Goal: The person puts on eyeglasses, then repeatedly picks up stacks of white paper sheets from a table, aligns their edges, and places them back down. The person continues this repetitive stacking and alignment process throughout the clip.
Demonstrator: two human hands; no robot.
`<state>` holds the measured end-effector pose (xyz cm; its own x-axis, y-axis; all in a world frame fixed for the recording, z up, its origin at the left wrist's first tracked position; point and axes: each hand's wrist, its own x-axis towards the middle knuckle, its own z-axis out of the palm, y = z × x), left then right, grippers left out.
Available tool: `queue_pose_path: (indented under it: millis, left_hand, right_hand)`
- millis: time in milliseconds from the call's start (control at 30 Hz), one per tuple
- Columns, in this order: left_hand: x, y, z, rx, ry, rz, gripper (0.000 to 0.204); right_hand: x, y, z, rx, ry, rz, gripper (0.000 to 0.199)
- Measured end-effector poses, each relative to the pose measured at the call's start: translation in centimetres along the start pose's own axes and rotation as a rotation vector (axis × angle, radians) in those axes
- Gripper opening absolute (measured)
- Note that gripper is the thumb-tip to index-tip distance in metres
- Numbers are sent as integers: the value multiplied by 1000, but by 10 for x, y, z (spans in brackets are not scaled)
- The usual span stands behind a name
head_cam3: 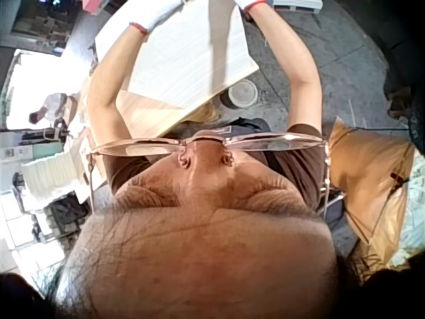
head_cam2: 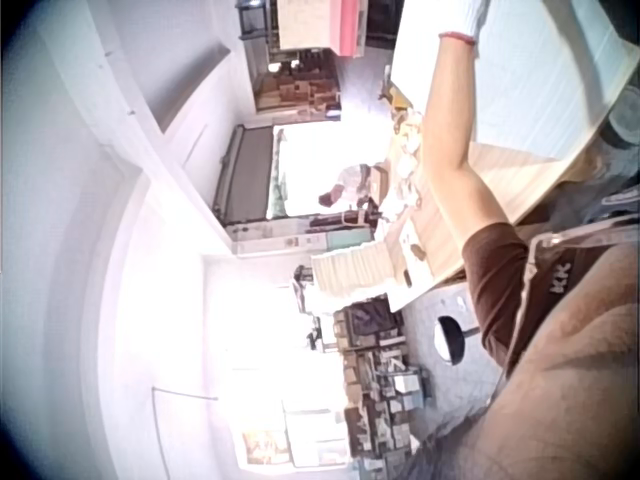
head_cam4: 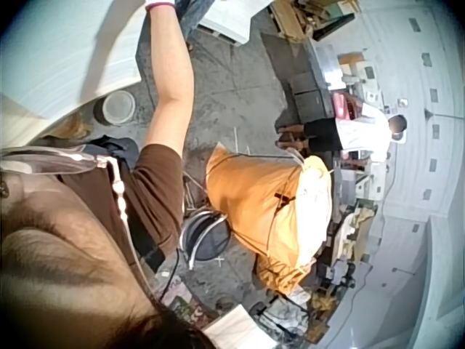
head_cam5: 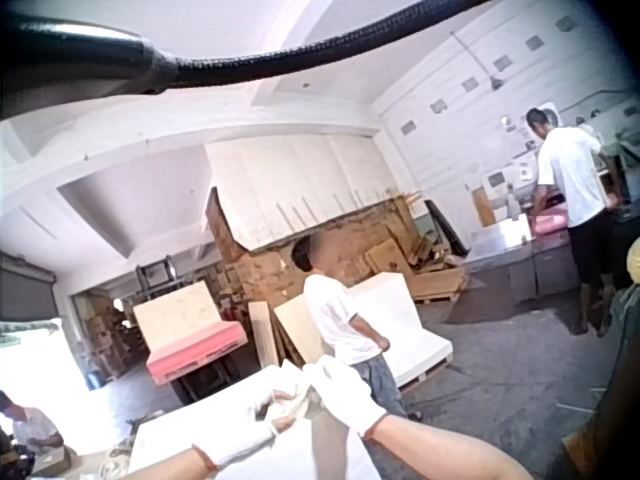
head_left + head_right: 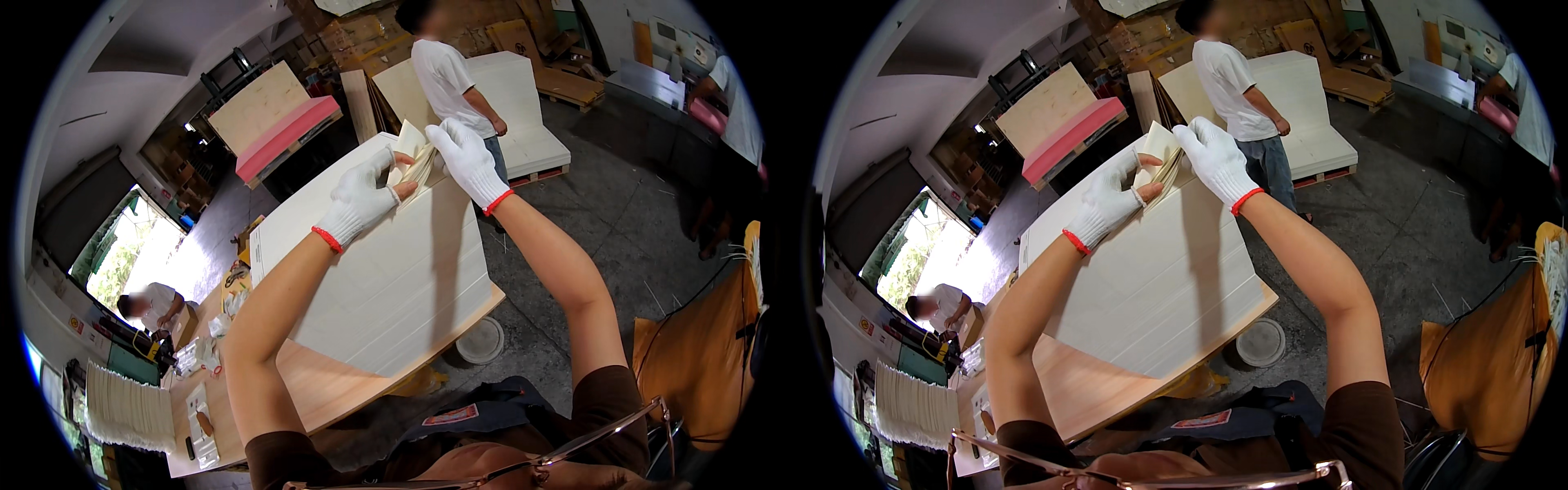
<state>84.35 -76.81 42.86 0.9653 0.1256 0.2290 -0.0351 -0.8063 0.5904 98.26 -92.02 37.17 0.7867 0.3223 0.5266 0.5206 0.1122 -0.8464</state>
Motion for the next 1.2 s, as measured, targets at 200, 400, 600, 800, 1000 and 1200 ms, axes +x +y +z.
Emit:
queue_pose_path:
  millis: [200,400,600,800,1000,1200]
  left_hand:
    - [5,-16,0,-40,65,183,40]
    - [-1,1,-3,-54,39,188,37]
    - [6,-13,-5,-8,-25,151,35]
    - [-7,8,0,20,10,14,39]
    - [-7,14,2,192,33,67,38]
    - [-14,16,5,259,56,234,56]
  right_hand:
    - [-2,-7,0,-4,-7,4,48]
    - [-5,-14,-7,1,-22,30,49]
    - [-5,-12,-3,43,-10,15,44]
    - [-6,-11,-2,39,14,25,43]
    - [2,0,-7,-15,21,-46,46]
    - [-2,3,-47,-419,11,-18,58]
